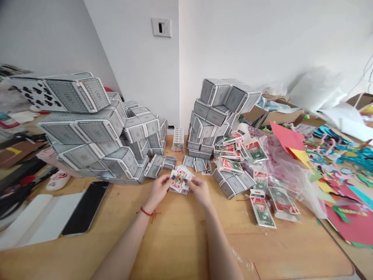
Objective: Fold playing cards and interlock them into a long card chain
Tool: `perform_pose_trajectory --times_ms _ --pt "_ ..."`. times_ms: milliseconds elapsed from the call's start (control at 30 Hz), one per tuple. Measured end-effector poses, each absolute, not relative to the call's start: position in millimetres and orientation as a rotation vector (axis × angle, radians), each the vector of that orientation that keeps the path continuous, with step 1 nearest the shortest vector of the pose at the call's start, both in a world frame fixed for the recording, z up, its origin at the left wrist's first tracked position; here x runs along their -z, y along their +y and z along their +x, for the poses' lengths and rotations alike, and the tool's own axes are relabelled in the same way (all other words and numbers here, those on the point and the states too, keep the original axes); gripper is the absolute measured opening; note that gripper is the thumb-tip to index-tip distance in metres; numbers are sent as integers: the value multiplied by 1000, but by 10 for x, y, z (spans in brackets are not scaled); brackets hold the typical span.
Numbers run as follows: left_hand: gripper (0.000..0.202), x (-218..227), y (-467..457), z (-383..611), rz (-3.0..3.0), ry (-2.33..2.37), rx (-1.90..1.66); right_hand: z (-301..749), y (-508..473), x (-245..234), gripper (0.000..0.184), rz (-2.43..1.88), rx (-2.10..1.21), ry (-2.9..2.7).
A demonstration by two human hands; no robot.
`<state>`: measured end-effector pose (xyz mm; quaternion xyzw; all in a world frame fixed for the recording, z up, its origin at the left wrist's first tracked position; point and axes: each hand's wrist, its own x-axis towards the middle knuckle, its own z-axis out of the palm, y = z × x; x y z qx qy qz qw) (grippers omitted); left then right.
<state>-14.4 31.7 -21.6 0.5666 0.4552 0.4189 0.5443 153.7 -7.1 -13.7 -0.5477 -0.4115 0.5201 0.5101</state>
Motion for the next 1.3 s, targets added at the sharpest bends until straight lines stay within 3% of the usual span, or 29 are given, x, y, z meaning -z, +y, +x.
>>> perform_pose_trajectory --times_ms 1300 --pt "15 66 328 -206 1234 1179 -840 1538 -38 251 35 -1356 -1298 -1026"
